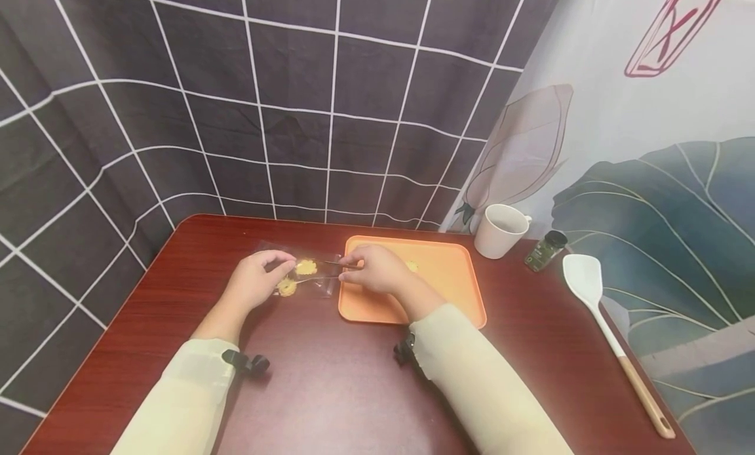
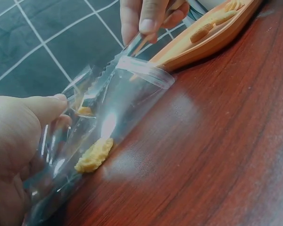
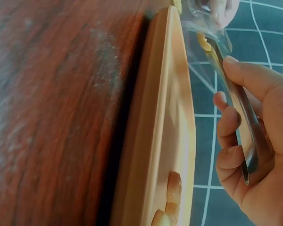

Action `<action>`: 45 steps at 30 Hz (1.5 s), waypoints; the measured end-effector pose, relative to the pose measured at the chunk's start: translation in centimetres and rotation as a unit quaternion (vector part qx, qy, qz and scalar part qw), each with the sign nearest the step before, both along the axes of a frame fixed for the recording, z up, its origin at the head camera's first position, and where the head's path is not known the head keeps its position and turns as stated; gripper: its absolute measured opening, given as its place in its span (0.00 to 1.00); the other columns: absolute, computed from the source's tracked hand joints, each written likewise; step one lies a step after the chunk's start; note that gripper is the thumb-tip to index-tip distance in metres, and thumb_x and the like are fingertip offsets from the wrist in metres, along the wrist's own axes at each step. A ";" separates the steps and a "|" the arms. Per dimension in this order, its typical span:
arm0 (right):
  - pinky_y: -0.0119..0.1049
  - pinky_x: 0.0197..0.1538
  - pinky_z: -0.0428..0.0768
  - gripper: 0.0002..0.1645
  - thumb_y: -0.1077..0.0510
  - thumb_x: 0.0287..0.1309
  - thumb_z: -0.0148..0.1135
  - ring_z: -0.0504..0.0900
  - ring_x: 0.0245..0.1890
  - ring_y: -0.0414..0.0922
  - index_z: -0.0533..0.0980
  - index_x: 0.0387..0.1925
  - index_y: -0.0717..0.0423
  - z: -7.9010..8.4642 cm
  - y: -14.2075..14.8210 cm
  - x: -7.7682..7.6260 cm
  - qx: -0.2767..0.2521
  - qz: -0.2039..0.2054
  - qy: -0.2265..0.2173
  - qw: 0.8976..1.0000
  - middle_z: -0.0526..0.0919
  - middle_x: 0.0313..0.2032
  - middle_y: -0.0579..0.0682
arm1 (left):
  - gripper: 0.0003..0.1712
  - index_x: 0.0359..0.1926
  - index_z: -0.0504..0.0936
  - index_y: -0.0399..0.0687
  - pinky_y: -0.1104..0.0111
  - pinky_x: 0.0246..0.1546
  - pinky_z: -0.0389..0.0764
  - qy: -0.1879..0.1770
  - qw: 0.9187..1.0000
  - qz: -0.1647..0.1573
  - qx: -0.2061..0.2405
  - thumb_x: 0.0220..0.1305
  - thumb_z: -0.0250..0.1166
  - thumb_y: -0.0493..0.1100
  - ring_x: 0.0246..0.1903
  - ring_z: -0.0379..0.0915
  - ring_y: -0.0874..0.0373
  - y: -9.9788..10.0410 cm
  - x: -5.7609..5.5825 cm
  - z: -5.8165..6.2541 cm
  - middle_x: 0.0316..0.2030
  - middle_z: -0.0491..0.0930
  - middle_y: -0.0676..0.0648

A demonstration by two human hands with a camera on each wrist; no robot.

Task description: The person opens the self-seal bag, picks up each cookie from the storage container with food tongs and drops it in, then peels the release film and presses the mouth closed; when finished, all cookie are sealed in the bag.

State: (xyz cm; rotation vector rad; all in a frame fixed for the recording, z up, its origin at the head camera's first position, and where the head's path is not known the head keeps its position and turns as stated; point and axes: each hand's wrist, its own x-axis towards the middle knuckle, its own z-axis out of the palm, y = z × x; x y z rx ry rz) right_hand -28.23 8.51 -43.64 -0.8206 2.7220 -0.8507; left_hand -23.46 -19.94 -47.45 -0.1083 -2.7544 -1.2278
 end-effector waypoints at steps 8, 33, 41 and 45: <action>0.41 0.57 0.83 0.19 0.51 0.64 0.76 0.85 0.47 0.42 0.89 0.55 0.47 -0.1 0.0 -0.2 -0.010 -0.010 -0.008 1.000 0.91 0.49 0.45 | 0.16 0.54 0.90 0.52 0.42 0.67 0.77 0.003 1.000 0.001 0.001 0.76 0.66 0.55 0.63 0.81 0.41 0.0 0.0 0.0 0.56 0.89 0.43; 0.42 0.65 0.83 0.21 0.50 0.65 0.73 0.88 0.57 0.44 0.88 0.57 0.51 -0.8 -3.5 -0.6 0.036 0.021 0.005 0.999 0.92 0.54 0.47 | 0.17 0.54 0.90 0.52 0.43 0.66 0.78 0.003 1.000 0.003 0.006 0.76 0.66 0.56 0.62 0.82 0.42 0.0 0.1 0.1 0.56 0.89 0.43; 0.43 0.66 0.83 0.24 0.48 0.63 0.76 0.89 0.57 0.44 0.87 0.58 0.53 -0.8 -3.4 -0.3 0.024 0.007 -0.019 1.000 0.92 0.55 0.47 | 0.18 0.54 0.90 0.52 0.42 0.66 0.78 0.008 1.000 -0.002 0.004 0.77 0.66 0.57 0.62 0.82 0.41 0.0 0.0 0.1 0.56 0.90 0.43; 0.42 0.64 0.84 0.26 0.48 0.62 0.77 0.90 0.53 0.43 0.86 0.59 0.54 -0.7 -3.0 -0.2 0.005 0.002 -0.036 0.999 0.93 0.53 0.48 | 0.18 0.54 0.90 0.53 0.42 0.66 0.77 0.006 1.000 -0.002 0.005 0.76 0.66 0.57 0.62 0.82 0.41 0.0 0.1 0.1 0.56 0.90 0.43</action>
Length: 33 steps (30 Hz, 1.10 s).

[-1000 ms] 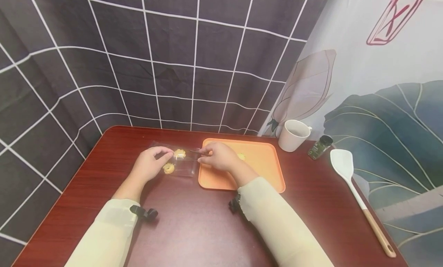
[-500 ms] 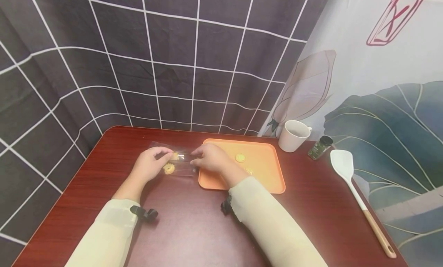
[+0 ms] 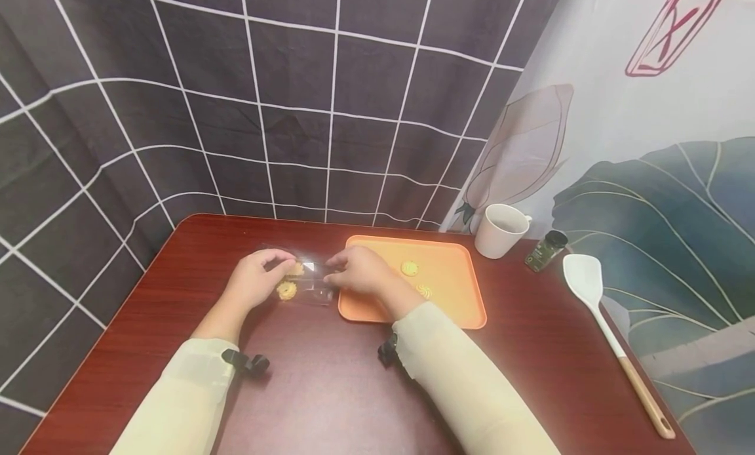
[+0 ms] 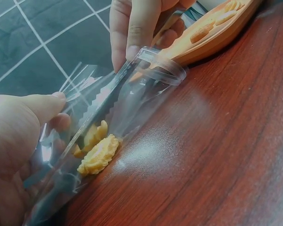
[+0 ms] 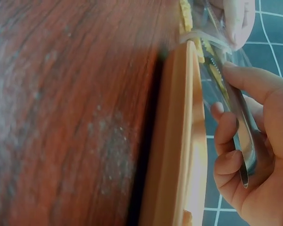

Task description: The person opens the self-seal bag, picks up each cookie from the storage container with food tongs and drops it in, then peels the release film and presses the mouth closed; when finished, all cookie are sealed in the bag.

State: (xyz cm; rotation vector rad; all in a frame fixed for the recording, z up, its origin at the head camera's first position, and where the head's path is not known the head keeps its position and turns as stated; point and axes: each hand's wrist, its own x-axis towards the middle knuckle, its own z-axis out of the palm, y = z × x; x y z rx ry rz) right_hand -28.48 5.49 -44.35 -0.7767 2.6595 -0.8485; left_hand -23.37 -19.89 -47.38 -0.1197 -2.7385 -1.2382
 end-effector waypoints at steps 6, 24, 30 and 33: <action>0.43 0.62 0.85 0.26 0.48 0.62 0.76 0.88 0.48 0.42 0.86 0.59 0.52 0.2 1.1 0.2 -0.003 -0.012 0.004 1.000 0.92 0.54 0.47 | 0.16 0.53 0.90 0.53 0.42 0.67 0.77 0.004 1.000 0.002 -0.004 0.76 0.66 0.56 0.63 0.82 0.41 -0.1 -0.2 -0.3 0.55 0.90 0.43; 0.48 0.63 0.84 0.25 0.45 0.60 0.78 0.88 0.56 0.45 0.88 0.57 0.47 0.8 9.0 3.2 -0.063 -0.087 0.029 0.994 0.92 0.53 0.45 | 0.15 0.53 0.90 0.53 0.43 0.66 0.78 0.001 1.000 0.004 -0.001 0.76 0.67 0.55 0.61 0.82 0.42 -0.1 -0.2 -0.4 0.54 0.90 0.44; 0.40 0.50 0.85 0.25 0.45 0.59 0.79 0.86 0.44 0.43 0.88 0.57 0.45 0.6 12.4 4.5 -0.085 -0.125 0.039 0.988 0.90 0.56 0.48 | 0.15 0.53 0.90 0.53 0.43 0.66 0.78 0.005 1.000 0.002 0.001 0.76 0.67 0.54 0.60 0.82 0.42 -0.2 -0.1 -0.4 0.53 0.90 0.43; 0.36 0.44 0.84 0.25 0.46 0.58 0.80 0.84 0.38 0.42 0.88 0.57 0.47 0.3 14.2 4.9 -0.100 -0.135 0.035 0.985 0.89 0.57 0.50 | 0.15 0.53 0.90 0.54 0.43 0.66 0.78 0.003 1.000 0.004 0.002 0.76 0.67 0.54 0.60 0.82 0.42 -0.2 -0.1 -0.4 0.52 0.90 0.44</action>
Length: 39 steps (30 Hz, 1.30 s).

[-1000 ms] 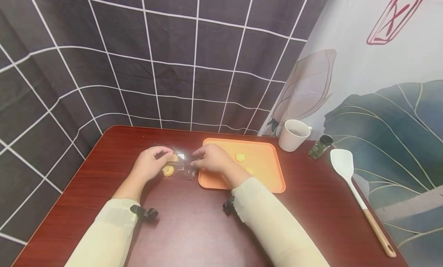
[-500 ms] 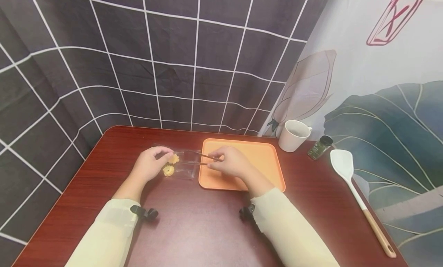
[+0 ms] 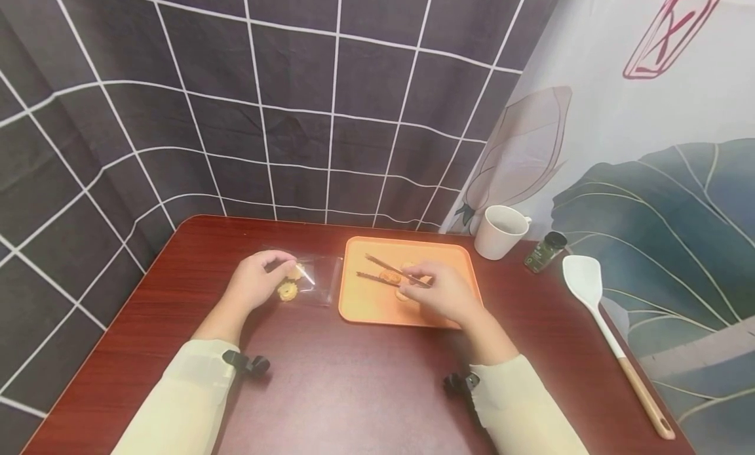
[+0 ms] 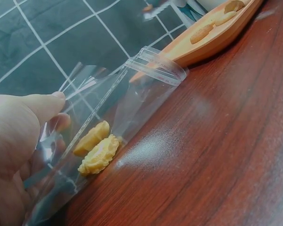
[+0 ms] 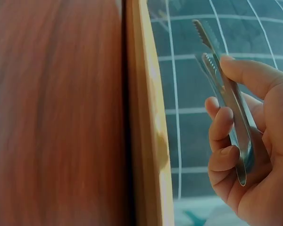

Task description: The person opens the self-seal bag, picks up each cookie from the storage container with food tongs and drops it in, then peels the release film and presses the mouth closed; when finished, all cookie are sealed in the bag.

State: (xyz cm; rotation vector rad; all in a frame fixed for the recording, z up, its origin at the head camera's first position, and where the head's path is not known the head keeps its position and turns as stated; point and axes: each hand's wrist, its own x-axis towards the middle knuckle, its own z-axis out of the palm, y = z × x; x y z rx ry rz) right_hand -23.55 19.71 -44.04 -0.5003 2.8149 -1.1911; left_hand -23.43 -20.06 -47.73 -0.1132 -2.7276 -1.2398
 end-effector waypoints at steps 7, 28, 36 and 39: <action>0.32 0.38 0.81 0.24 0.48 0.59 0.80 0.82 0.33 0.42 0.88 0.56 0.48 -0.4 4.0 0.1 -0.001 -0.035 0.004 0.999 0.90 0.56 0.52 | 0.15 0.53 0.89 0.53 0.43 0.67 0.77 0.002 1.000 -0.002 -0.004 0.76 0.67 0.54 0.61 0.82 0.42 0.1 -0.1 -0.1 0.53 0.90 0.44; 0.35 0.33 0.85 0.31 0.45 0.58 0.81 0.86 0.28 0.46 0.86 0.59 0.54 -1.1 11.1 1.1 0.031 -0.048 -0.069 0.996 0.91 0.46 0.56 | 0.14 0.53 0.90 0.53 0.44 0.65 0.78 0.001 1.000 0.001 -0.001 0.75 0.68 0.53 0.59 0.83 0.43 0.1 -0.1 -0.1 0.52 0.90 0.44; 0.32 0.45 0.82 0.26 0.45 0.55 0.82 0.84 0.41 0.43 0.89 0.54 0.50 -1.3 11.8 0.8 0.077 -0.045 -0.068 0.994 0.93 0.43 0.49 | 0.15 0.53 0.90 0.53 0.44 0.65 0.79 -0.002 1.000 0.002 -0.001 0.76 0.67 0.54 0.58 0.83 0.43 0.2 0.1 0.1 0.52 0.90 0.44; 0.31 0.44 0.81 0.25 0.47 0.55 0.82 0.84 0.40 0.43 0.89 0.53 0.51 -1.5 11.9 0.8 0.075 -0.045 -0.079 0.993 0.94 0.41 0.48 | 0.15 0.54 0.90 0.53 0.43 0.65 0.78 -0.005 1.000 0.001 0.001 0.76 0.67 0.54 0.59 0.83 0.43 0.2 0.2 0.2 0.53 0.90 0.43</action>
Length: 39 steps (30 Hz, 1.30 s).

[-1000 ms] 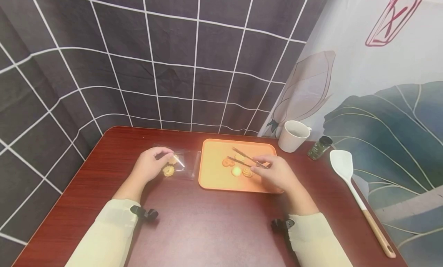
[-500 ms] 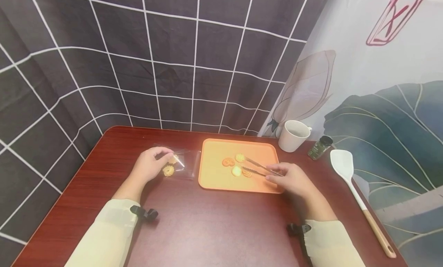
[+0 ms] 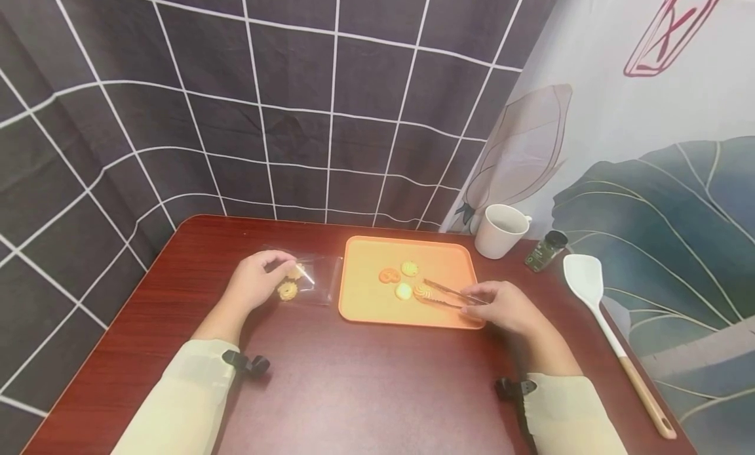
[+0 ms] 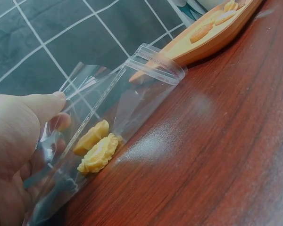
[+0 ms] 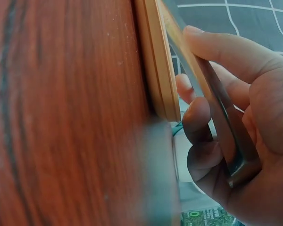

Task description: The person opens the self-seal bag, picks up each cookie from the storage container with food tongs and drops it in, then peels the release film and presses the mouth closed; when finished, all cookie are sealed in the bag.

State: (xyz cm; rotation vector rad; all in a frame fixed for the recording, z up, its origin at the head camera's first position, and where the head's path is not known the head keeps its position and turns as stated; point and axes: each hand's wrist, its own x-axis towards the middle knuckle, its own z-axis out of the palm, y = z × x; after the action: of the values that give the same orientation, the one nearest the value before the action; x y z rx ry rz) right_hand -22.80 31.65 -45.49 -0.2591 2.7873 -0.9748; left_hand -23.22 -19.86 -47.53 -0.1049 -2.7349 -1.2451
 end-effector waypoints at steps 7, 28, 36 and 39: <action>0.33 0.43 0.80 0.21 0.47 0.57 0.82 0.83 0.39 0.42 0.90 0.50 0.50 0.0 0.0 -0.1 0.010 0.008 0.009 1.000 0.94 0.41 0.46 | 0.15 0.53 0.90 0.53 0.43 0.65 0.78 -0.001 1.000 -0.001 0.000 0.76 0.67 0.54 0.59 0.83 0.43 0.0 -0.1 -0.1 0.53 0.90 0.43; 0.33 0.43 0.78 0.18 0.49 0.57 0.81 0.81 0.39 0.43 0.91 0.48 0.50 0.3 -0.1 0.1 0.015 0.002 0.040 0.999 0.92 0.39 0.46 | 0.14 0.53 0.90 0.53 0.44 0.65 0.78 -0.006 1.000 0.001 0.001 0.75 0.67 0.54 0.58 0.83 0.44 0.0 -0.2 -0.2 0.53 0.90 0.44; 0.31 0.43 0.78 0.16 0.49 0.60 0.80 0.82 0.37 0.40 0.91 0.48 0.49 0.3 0.0 0.1 0.012 0.003 0.059 0.998 0.93 0.38 0.44 | 0.14 0.53 0.90 0.54 0.44 0.65 0.78 -0.007 1.000 0.002 -0.003 0.75 0.67 0.54 0.58 0.82 0.44 0.0 -0.2 -0.2 0.52 0.90 0.44; 0.32 0.47 0.81 0.19 0.48 0.59 0.81 0.84 0.42 0.41 0.90 0.49 0.50 0.3 0.0 0.1 0.012 0.003 0.054 0.998 0.94 0.41 0.46 | 0.14 0.53 0.90 0.54 0.44 0.65 0.78 -0.007 1.000 0.002 -0.003 0.75 0.67 0.54 0.58 0.82 0.44 0.0 -0.3 -0.3 0.52 0.90 0.44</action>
State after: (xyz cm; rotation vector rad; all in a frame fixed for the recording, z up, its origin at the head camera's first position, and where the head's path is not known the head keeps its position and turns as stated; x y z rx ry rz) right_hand -22.73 31.64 -45.18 -0.3257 2.8908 -0.9521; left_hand -23.50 -19.89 -47.81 -0.0908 -2.7483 -1.2424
